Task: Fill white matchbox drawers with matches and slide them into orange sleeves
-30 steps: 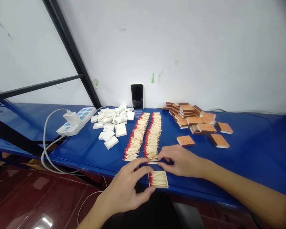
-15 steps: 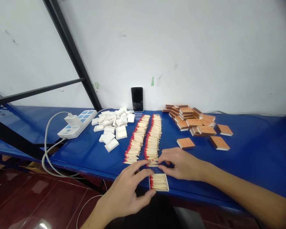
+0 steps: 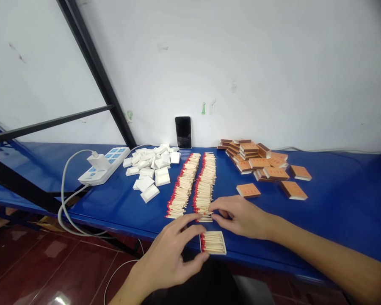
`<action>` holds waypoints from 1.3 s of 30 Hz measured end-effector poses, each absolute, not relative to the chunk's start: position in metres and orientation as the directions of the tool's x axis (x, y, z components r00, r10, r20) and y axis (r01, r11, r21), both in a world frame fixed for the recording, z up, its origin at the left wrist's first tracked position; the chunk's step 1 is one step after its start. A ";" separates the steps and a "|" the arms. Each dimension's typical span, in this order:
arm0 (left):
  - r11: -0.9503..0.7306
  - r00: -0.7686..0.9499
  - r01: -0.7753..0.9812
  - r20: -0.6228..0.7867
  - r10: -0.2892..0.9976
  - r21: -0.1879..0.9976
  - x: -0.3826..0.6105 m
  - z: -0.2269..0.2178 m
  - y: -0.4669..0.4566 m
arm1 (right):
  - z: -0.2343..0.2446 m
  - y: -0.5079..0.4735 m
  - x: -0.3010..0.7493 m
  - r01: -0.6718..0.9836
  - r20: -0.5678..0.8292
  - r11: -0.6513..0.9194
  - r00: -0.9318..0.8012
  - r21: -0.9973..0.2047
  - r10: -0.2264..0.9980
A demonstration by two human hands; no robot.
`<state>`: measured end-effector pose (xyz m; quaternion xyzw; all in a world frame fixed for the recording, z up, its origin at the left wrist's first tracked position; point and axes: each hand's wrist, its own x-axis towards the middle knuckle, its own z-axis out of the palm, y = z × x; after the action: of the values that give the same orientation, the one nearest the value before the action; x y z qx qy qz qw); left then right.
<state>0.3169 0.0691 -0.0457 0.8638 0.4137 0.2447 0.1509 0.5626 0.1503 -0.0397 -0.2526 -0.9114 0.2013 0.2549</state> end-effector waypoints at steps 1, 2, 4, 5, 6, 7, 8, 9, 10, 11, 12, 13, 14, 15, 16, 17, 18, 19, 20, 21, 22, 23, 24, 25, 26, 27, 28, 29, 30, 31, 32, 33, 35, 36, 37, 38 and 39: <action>-0.610 0.537 0.643 0.295 0.790 0.463 0.317 -0.046 0.069 | -0.040 0.151 0.562 0.352 0.381 0.798 -0.737 -0.489 0.558; -0.608 0.537 0.644 0.292 0.791 0.464 0.317 -0.046 0.069 | -0.041 0.152 0.561 0.347 0.396 0.809 -0.737 -0.475 0.548; -0.607 0.536 0.645 0.292 0.792 0.464 0.317 -0.046 0.069 | -0.042 0.153 0.559 0.337 0.421 0.835 -0.744 -0.435 0.520; -0.608 0.536 0.643 0.294 0.791 0.465 0.317 -0.046 0.069 | -0.042 0.153 0.558 0.333 0.426 0.849 -0.754 -0.409 0.501; -0.609 0.535 0.642 0.297 0.791 0.466 0.317 -0.046 0.069 | -0.042 0.153 0.557 0.333 0.424 0.863 -0.767 -0.380 0.482; -0.610 0.535 0.640 0.300 0.790 0.467 0.318 -0.046 0.069 | -0.042 0.153 0.556 0.335 0.420 0.876 -0.780 -0.347 0.464; -0.612 0.535 0.637 0.302 0.789 0.468 0.318 -0.046 0.069 | -0.042 0.153 0.556 0.339 0.416 0.889 -0.792 -0.309 0.447; -0.613 0.535 0.635 0.304 0.788 0.470 0.318 -0.046 0.069 | -0.041 0.153 0.556 0.345 0.410 0.899 -0.804 -0.268 0.431; -0.614 0.536 0.632 0.305 0.787 0.473 0.318 -0.046 0.069 | -0.041 0.153 0.556 0.353 0.402 0.908 -0.815 -0.228 0.417; -0.615 0.536 0.630 0.306 0.786 0.475 0.318 -0.046 0.069 | -0.041 0.152 0.556 0.359 0.394 0.914 -0.825 -0.190 0.405; -0.615 0.536 0.628 0.308 0.786 0.476 0.318 -0.046 0.069 | -0.041 0.152 0.556 0.363 0.385 0.919 -0.834 -0.155 0.395; -0.614 0.535 0.628 0.307 0.787 0.478 0.318 -0.046 0.069 | -0.041 0.152 0.555 0.369 0.372 0.921 -0.843 -0.126 0.388; -0.612 0.534 0.629 0.306 0.788 0.480 0.318 -0.046 0.069 | -0.041 0.152 0.555 0.374 0.356 0.922 -0.851 -0.103 0.385; -0.610 0.532 0.629 0.306 0.790 0.481 0.318 -0.045 0.069 | -0.042 0.152 0.555 0.379 0.345 0.922 -0.857 -0.083 0.384; -0.609 0.532 0.629 0.303 0.791 0.483 0.318 -0.045 0.069 | -0.042 0.152 0.554 0.384 0.338 0.921 -0.860 -0.068 0.383; -0.608 0.532 0.629 0.302 0.791 0.484 0.318 -0.045 0.069 | -0.042 0.152 0.554 0.390 0.331 0.919 -0.861 -0.057 0.386; -0.607 0.532 0.630 0.300 0.791 0.484 0.318 -0.045 0.069 | -0.042 0.152 0.554 0.396 0.326 0.917 -0.861 -0.048 0.390; -0.607 0.533 0.630 0.299 0.791 0.484 0.318 -0.045 0.069 | -0.042 0.152 0.553 0.403 0.319 0.915 -0.862 -0.041 0.394; -0.607 0.534 0.631 0.297 0.792 0.483 0.318 -0.045 0.069 | -0.042 0.152 0.552 0.408 0.315 0.913 -0.862 -0.032 0.396; -0.607 0.535 0.632 0.295 0.792 0.481 0.318 -0.045 0.069 | -0.042 0.152 0.552 0.412 0.311 0.911 -0.863 -0.022 0.398; -0.607 0.536 0.634 0.294 0.792 0.480 0.318 -0.045 0.069 | -0.043 0.152 0.551 0.414 0.308 0.910 -0.865 -0.011 0.397; -0.607 0.535 0.635 0.294 0.792 0.478 0.318 -0.045 0.069 | -0.043 0.152 0.551 0.414 0.307 0.910 -0.867 0.001 0.394; -0.607 0.537 0.635 0.293 0.791 0.477 0.318 -0.045 0.069 | -0.043 0.153 0.551 0.413 0.307 0.910 -0.868 0.012 0.390; -0.609 0.538 0.634 0.295 0.790 0.476 0.318 -0.045 0.069 | -0.044 0.153 0.551 0.413 0.308 0.911 -0.869 0.021 0.387; -0.611 0.539 0.633 0.296 0.789 0.476 0.318 -0.046 0.069 | -0.044 0.153 0.551 0.411 0.309 0.911 -0.870 0.026 0.384; -0.612 0.539 0.632 0.297 0.788 0.475 0.318 -0.046 0.069 | -0.044 0.153 0.550 0.408 0.310 0.913 -0.871 0.023 0.381; -0.613 0.539 0.632 0.299 0.788 0.474 0.318 -0.046 0.069 | -0.045 0.153 0.550 0.403 0.313 0.915 -0.870 0.007 0.380; -0.614 0.539 0.632 0.301 0.787 0.473 0.318 -0.047 0.069 | -0.044 0.153 0.550 0.396 0.325 0.918 -0.865 -0.028 0.383; -0.614 0.539 0.632 0.302 0.786 0.472 0.317 -0.047 0.069 | -0.044 0.152 0.550 0.383 0.338 0.919 -0.857 -0.088 0.389; -0.614 0.538 0.633 0.302 0.787 0.471 0.317 -0.048 0.069 | -0.043 0.152 0.549 0.366 0.354 0.915 -0.844 -0.171 0.404; -0.613 0.537 0.635 0.302 0.788 0.470 0.317 -0.048 0.069 | -0.042 0.152 0.548 0.348 0.368 0.898 -0.824 -0.271 0.430; -0.611 0.536 0.636 0.300 0.789 0.470 0.317 -0.049 0.069 | -0.041 0.152 0.548 0.333 0.376 0.866 -0.799 -0.373 0.469; -0.608 0.537 0.639 0.291 0.791 0.471 0.316 -0.049 0.069 | -0.039 0.152 0.546 0.315 0.369 0.778 -0.743 -0.544 0.558; -0.606 0.537 0.640 0.289 0.793 0.473 0.316 -0.049 0.070 | -0.038 0.152 0.546 0.313 0.356 0.735 -0.719 -0.602 0.597; -0.604 0.537 0.640 0.286 0.794 0.475 0.316 -0.049 0.070 | -0.037 0.152 0.546 0.311 0.345 0.701 -0.699 -0.642 0.626; -0.602 0.537 0.640 0.283 0.795 0.477 0.316 -0.049 0.070 | -0.037 0.152 0.546 0.307 0.334 0.677 -0.689 -0.669 0.643; -0.600 0.537 0.641 0.280 0.796 0.479 0.316 -0.048 0.070 | -0.037 0.152 0.546 0.302 0.327 0.663 -0.686 -0.685 0.650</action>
<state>0.3160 0.0699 -0.0483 0.8616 0.4168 0.2406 0.1613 0.5465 0.1520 -0.0374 -0.2751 -0.8660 0.3047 0.2855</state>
